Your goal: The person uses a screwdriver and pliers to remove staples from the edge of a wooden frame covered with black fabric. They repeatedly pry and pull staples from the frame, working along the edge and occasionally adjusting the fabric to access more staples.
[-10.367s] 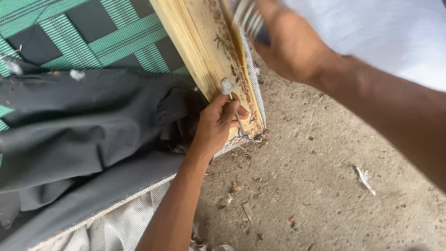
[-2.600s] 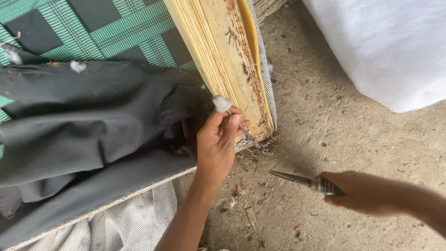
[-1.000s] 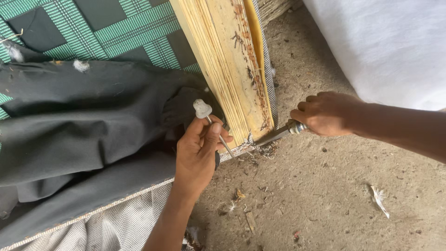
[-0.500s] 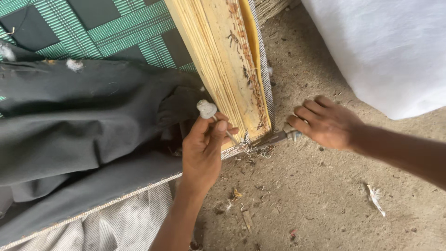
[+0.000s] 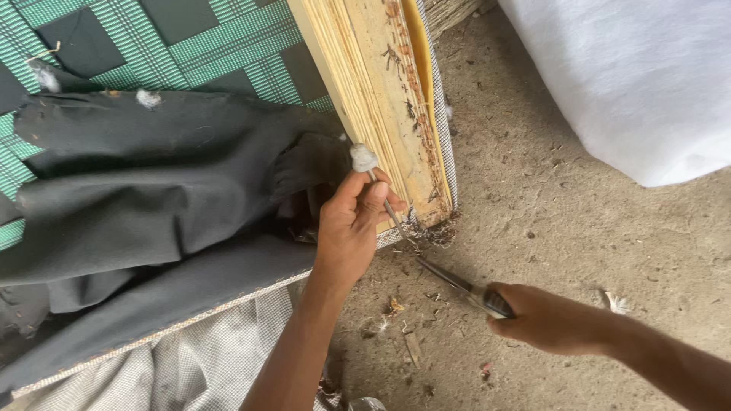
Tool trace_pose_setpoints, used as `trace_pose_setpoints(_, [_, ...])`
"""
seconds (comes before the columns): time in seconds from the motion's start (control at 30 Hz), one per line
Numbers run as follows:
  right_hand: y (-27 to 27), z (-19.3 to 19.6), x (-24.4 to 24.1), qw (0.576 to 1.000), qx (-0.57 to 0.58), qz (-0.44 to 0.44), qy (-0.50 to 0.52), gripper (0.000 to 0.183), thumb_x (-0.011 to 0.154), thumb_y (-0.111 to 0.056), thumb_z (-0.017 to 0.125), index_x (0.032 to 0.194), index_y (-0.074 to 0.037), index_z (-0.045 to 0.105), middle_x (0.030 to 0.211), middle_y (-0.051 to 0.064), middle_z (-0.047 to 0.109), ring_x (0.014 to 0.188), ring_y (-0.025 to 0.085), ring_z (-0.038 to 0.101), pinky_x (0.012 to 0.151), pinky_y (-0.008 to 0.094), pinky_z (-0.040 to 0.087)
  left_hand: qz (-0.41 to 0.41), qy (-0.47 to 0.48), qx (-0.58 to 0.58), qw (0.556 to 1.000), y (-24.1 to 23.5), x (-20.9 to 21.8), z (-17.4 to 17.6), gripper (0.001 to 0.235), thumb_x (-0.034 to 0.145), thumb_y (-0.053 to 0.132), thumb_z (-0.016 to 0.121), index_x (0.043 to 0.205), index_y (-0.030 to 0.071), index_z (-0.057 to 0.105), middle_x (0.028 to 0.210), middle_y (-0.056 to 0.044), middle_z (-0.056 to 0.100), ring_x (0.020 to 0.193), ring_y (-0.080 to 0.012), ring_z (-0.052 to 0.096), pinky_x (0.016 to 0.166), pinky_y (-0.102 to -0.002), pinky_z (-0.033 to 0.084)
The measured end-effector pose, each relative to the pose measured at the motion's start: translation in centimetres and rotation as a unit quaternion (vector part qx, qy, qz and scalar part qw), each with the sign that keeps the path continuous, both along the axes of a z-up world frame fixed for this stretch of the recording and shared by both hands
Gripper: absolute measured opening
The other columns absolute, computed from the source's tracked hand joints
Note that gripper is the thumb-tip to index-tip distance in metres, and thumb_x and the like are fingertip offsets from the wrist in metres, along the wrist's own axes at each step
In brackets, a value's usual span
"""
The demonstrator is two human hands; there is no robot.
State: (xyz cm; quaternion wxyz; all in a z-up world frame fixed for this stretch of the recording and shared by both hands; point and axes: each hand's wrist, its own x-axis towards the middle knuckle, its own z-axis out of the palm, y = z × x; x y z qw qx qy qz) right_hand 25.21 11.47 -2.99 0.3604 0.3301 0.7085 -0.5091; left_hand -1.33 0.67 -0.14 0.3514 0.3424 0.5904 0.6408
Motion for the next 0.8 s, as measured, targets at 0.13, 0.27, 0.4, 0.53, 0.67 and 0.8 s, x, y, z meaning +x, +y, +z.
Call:
trace_pose_setpoints(0.13, [2.0,1.4,0.4,0.998,-0.005,-0.026,-0.058,0.027,0.099,-0.034,0.064,0.121,-0.018,0.06,0.096,0.005,0.067,0.078,0.018,0.057,0.077,0.036,0.054,0.003,0.02,0.039,0.999,-0.7,-0.9,1.4,0.024,0.108,0.024,0.053,0.117,0.003,0.059,0.097,-0.003,0.067,0.099,-0.0169,0.073,0.09,-0.033,0.062])
trace_pose_setpoints(0.27, [4.4,2.4,-1.1,0.998,0.002,-0.002,-0.062,0.034,0.098,-0.028,0.063,0.131,-0.022,0.055,0.109,0.002,0.071,0.084,0.015,0.063,0.083,0.038,0.058,0.0,0.011,0.038,0.999,-1.0,-0.7,2.0,0.024,0.108,0.025,0.054,0.116,0.003,0.06,0.097,-0.003,0.067,0.099,-0.0168,0.073,0.09,-0.034,0.062])
trace_pose_setpoints(0.4, [6.4,3.4,-3.5,0.99,0.08,0.111,-0.015,0.028,0.099,-0.022,0.058,0.125,-0.013,0.061,0.106,0.004,0.067,0.09,0.013,0.061,0.084,0.034,0.055,-0.001,0.029,0.043,0.999,-1.5,-0.5,2.3,0.025,0.109,0.026,0.053,0.117,0.003,0.059,0.097,-0.003,0.068,0.098,-0.0162,0.074,0.089,-0.033,0.062])
trace_pose_setpoints(0.53, [7.3,5.1,-5.6,0.97,0.15,0.175,-0.078,0.03,0.101,-0.018,0.054,0.13,-0.02,0.055,0.093,0.005,0.064,0.078,0.018,0.058,0.077,0.036,0.058,0.003,0.023,0.048,0.999,-1.9,-0.7,2.4,0.024,0.109,0.026,0.054,0.117,0.004,0.059,0.097,-0.002,0.068,0.097,-0.0157,0.073,0.086,-0.031,0.061])
trace_pose_setpoints(0.67, [7.8,6.0,-6.9,0.942,0.222,0.234,-0.089,0.023,0.103,-0.021,0.051,0.126,-0.021,0.055,0.09,0.002,0.063,0.077,0.015,0.059,0.077,0.034,0.059,0.005,0.024,0.053,0.998,-2.3,-1.0,2.3,0.023,0.109,0.025,0.055,0.117,0.004,0.06,0.096,-0.002,0.067,0.096,-0.0153,0.074,0.085,-0.03,0.062])
trace_pose_setpoints(0.8, [8.3,5.5,-6.9,0.838,0.396,0.374,0.039,0.02,0.102,-0.028,0.049,0.118,-0.02,0.056,0.088,-0.004,0.062,0.075,0.01,0.058,0.08,0.032,0.052,0.014,0.027,0.045,0.999,-2.2,-1.1,2.1,0.023,0.108,0.025,0.055,0.117,0.004,0.06,0.095,-0.002,0.068,0.096,-0.0155,0.074,0.083,-0.03,0.061])
